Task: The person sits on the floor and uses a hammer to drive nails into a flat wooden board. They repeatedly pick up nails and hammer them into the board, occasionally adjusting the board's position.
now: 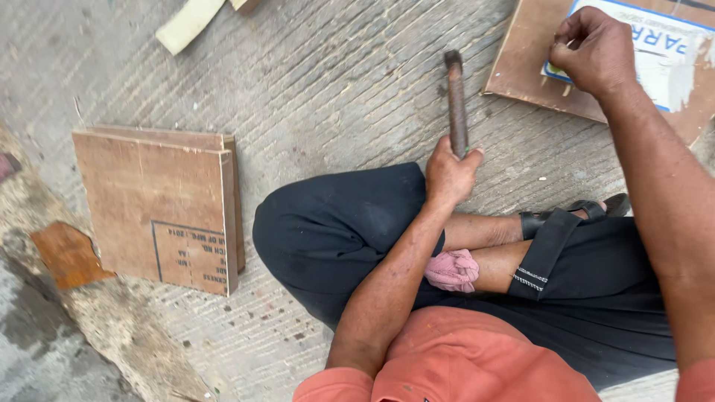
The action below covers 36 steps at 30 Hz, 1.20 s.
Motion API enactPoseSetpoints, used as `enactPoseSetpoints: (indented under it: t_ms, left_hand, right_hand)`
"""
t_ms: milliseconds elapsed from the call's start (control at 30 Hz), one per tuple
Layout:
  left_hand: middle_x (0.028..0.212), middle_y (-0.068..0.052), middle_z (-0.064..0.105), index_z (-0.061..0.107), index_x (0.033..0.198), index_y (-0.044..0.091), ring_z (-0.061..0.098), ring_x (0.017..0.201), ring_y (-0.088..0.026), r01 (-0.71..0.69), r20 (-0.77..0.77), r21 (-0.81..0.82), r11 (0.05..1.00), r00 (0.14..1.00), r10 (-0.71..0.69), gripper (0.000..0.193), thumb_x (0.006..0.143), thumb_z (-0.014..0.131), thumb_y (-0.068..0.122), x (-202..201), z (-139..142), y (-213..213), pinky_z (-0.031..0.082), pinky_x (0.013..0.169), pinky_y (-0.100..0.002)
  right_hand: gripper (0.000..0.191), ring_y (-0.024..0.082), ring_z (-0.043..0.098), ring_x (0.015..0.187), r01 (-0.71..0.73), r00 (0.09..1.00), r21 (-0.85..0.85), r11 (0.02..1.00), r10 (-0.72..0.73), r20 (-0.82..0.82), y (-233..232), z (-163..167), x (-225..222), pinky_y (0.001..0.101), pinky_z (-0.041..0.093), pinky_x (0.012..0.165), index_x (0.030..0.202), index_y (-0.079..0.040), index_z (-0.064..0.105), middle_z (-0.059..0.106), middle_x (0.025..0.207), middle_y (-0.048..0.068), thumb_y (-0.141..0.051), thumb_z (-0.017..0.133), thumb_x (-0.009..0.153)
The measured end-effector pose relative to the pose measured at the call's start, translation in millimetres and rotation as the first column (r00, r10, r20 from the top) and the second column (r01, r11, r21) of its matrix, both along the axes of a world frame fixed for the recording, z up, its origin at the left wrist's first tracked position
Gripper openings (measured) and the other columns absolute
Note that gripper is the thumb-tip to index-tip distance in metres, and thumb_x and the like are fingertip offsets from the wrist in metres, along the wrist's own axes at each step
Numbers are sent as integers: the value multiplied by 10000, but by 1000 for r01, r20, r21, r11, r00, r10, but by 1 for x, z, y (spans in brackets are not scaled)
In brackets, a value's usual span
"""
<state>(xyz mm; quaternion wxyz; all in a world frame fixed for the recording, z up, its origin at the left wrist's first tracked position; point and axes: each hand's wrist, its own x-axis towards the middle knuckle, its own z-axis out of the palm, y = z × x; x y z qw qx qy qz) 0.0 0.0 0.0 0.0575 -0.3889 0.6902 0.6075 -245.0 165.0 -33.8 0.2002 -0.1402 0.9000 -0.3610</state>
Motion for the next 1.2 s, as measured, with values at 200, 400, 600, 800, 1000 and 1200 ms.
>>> enactPoseSetpoints:
  t_ms: [200,400,600,800,1000,1200]
  left_hand:
    - [860,-124,695,587,1186,70,712,728,-265,134,-133,-136,981,979,-153,412,824,704,228,-30,-18,-36,575,674,-450]
    - [953,-146,721,590,1242,90,702,874,-326,102,-254,-294,950,950,-181,484,798,757,187,-116,-64,-60,567,788,-463]
    - [904,-92,727,551,1290,122,742,821,-241,169,-230,-200,965,949,-214,576,746,741,137,-143,-80,-58,599,746,-424]
    - [1009,-21,742,562,1256,125,730,906,-152,28,-304,-137,990,950,-69,543,765,779,44,-135,-85,-53,603,830,-371]
    - [1118,-23,772,549,1288,81,748,983,-141,-11,-370,32,999,929,22,512,810,722,21,-137,-94,-54,616,880,-328]
    - [1116,-10,781,564,1273,87,760,993,-132,6,-338,-32,999,941,-16,488,819,735,30,-135,-97,-53,610,894,-312]
  right_hand:
    - [253,54,644,896,97,989,-328,940,-127,-70,-59,-36,5,221,546,832,1157,-67,772,730,1021,-15,59,683,956]
    - [214,116,680,1061,6,981,-460,888,-95,-172,-75,-48,25,269,567,980,1127,-40,778,741,1157,17,81,688,975]
    - [150,160,674,1031,-27,913,-303,953,-100,-396,-83,-47,33,306,557,927,1101,-57,794,760,1090,51,48,778,994]
    - [228,111,695,922,97,946,-400,911,-209,-247,-88,-53,42,258,598,842,1208,-60,693,733,1056,36,-13,781,1003]
    - [139,123,682,874,84,914,-279,957,-185,-360,-88,-54,44,280,611,793,1033,-65,679,660,1020,49,-22,807,1005]
    - [134,134,685,878,62,894,-260,964,-169,-415,-89,-53,46,288,602,781,1044,-70,694,681,1012,48,-20,813,1008]
